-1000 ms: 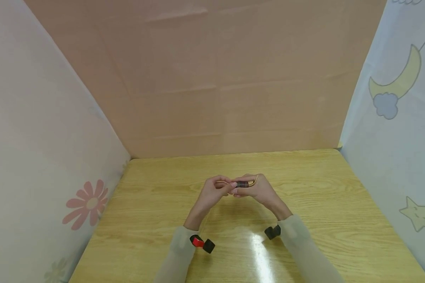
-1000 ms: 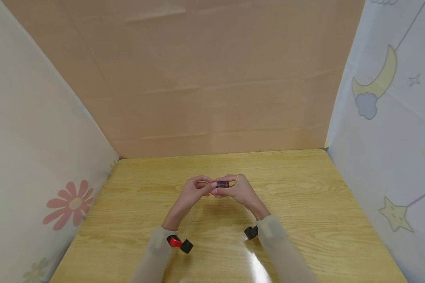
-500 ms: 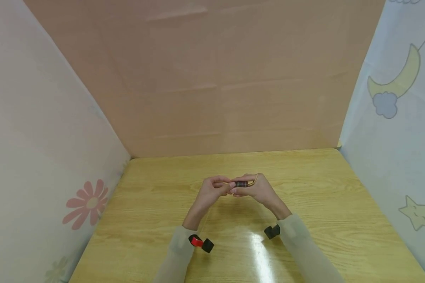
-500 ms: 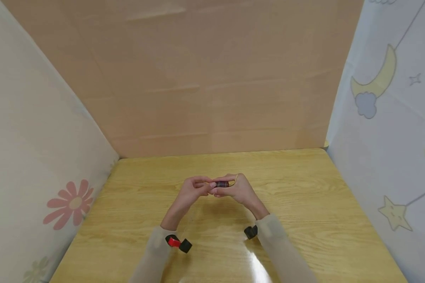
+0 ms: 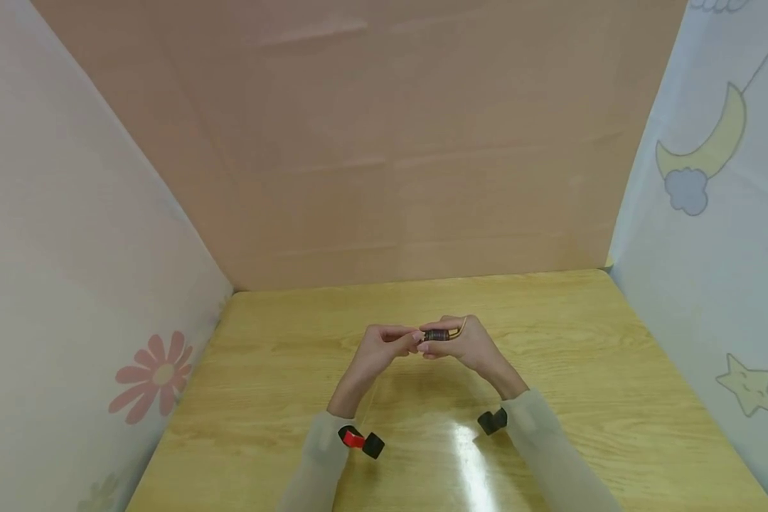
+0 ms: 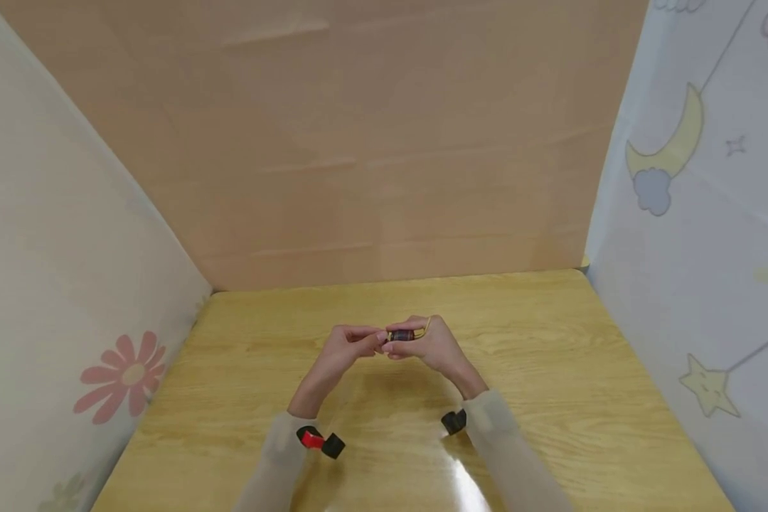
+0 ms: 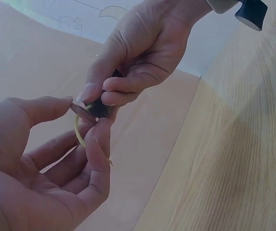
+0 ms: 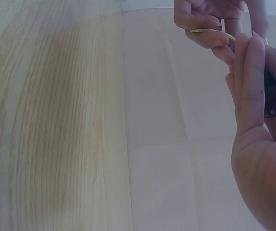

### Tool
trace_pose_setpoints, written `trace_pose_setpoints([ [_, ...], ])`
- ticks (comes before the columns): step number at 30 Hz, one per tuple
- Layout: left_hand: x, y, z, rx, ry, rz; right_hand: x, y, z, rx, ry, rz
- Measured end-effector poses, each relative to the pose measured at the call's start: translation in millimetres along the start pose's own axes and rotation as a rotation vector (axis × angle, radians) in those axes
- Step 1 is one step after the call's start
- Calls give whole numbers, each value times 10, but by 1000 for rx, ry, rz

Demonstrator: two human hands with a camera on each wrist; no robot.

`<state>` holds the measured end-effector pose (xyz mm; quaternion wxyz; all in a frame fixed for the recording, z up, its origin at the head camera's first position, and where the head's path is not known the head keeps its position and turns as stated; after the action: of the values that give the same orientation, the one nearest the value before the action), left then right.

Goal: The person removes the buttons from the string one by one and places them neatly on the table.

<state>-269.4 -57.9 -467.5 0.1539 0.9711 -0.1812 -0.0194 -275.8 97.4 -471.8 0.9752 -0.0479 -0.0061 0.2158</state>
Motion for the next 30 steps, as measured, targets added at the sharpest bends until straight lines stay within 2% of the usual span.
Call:
trace_pose_setpoints([
  [14, 19, 8, -14, 20, -31, 24, 25, 9, 1, 0, -16, 1],
  [23, 15, 50, 28, 10, -3, 16, 26, 31, 16, 1, -47, -33],
  [30, 31, 64, 69, 24, 6, 29, 27, 25, 6, -7, -57, -13],
])
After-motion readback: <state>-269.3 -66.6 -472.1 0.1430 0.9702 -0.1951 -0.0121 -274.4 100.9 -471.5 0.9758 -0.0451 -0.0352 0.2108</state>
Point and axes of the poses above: each hand's wrist, its own x-axis away from the middle knuckle, its own y-axis out of the back of the hand, z = x × y, the point moved 8 cm from there along -x, towards the middle knuckle, and after that the axes turned 8 degrees about -x, right-handed, at the moved point
